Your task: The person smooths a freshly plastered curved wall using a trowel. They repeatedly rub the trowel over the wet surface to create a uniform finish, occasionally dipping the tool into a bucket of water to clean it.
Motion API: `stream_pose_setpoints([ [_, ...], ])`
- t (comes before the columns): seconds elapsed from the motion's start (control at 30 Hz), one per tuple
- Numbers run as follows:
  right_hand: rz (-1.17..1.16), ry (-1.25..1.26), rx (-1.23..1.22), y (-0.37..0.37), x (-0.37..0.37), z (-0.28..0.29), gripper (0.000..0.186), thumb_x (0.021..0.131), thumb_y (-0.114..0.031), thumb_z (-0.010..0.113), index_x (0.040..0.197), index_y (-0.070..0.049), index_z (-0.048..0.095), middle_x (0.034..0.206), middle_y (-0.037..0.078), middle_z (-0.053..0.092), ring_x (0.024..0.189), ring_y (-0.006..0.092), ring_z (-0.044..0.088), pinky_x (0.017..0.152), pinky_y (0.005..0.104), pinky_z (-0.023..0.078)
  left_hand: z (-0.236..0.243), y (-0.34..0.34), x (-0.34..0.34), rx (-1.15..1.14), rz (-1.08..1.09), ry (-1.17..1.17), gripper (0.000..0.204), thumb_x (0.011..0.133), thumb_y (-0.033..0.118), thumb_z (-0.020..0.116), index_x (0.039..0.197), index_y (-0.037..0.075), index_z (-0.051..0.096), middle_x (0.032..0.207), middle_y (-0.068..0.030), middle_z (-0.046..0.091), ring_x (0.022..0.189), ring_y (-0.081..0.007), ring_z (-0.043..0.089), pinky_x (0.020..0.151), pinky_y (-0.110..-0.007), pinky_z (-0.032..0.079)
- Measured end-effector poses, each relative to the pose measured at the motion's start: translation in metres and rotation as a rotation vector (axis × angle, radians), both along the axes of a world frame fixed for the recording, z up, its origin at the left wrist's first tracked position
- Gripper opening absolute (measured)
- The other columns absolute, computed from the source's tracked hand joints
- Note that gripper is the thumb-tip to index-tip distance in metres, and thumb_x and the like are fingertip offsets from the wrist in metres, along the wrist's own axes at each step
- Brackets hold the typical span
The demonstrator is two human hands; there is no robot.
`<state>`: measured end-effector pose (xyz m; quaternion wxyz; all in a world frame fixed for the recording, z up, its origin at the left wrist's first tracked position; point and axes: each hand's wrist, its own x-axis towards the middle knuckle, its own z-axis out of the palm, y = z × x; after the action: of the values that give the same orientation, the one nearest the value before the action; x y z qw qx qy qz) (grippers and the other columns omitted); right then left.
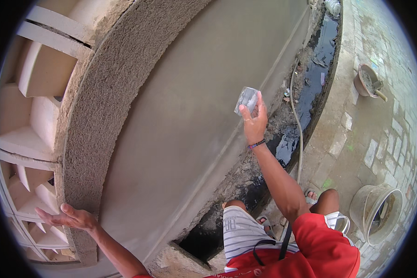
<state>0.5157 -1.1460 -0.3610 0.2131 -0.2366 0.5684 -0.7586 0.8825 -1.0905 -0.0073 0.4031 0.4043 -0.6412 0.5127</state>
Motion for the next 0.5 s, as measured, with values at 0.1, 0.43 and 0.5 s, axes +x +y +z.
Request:
stream_pose_setpoints([
  [0.1, -0.050, 0.033, -0.065, -0.030, 0.007, 0.013, 0.074, 0.083, -0.023, 0.072, 0.145, -0.003, 0.037, 0.125, 0.016, 0.049, 0.114, 0.0260, 0.052, 0.098, 0.0378, 0.043, 0.010, 0.004, 0.008, -0.084, 0.026, -0.036, 0.073, 0.097, 0.053, 0.041, 0.147, 0.001, 0.028, 0.149, -0.0211, 0.028, 0.140, -0.0353, 0.023, 0.115, -0.052, 0.018],
  [0.43, -0.063, 0.589, -0.171, -0.005, 0.080, -0.066, 0.066, 0.083, -0.021, 0.068, 0.142, -0.004, 0.044, 0.124, 0.022, 0.044, 0.115, 0.0331, 0.046, 0.095, 0.0415, 0.043, 0.005, -0.009, 0.019, -0.164, -0.010, -0.048, 0.079, 0.091, 0.063, 0.041, 0.144, 0.006, 0.037, 0.148, -0.0199, 0.031, 0.139, -0.0352, 0.029, 0.114, -0.056, 0.026],
  [0.5, -0.058, 0.252, -0.067, -0.024, 0.056, -0.080, 0.064, 0.084, -0.021, 0.068, 0.141, -0.003, 0.044, 0.124, 0.022, 0.044, 0.115, 0.0345, 0.046, 0.095, 0.0426, 0.042, 0.006, -0.010, 0.025, -0.178, 0.027, -0.053, 0.080, 0.090, 0.063, 0.041, 0.145, 0.005, 0.037, 0.146, -0.0218, 0.035, 0.137, -0.0363, 0.033, 0.113, -0.055, 0.028],
])
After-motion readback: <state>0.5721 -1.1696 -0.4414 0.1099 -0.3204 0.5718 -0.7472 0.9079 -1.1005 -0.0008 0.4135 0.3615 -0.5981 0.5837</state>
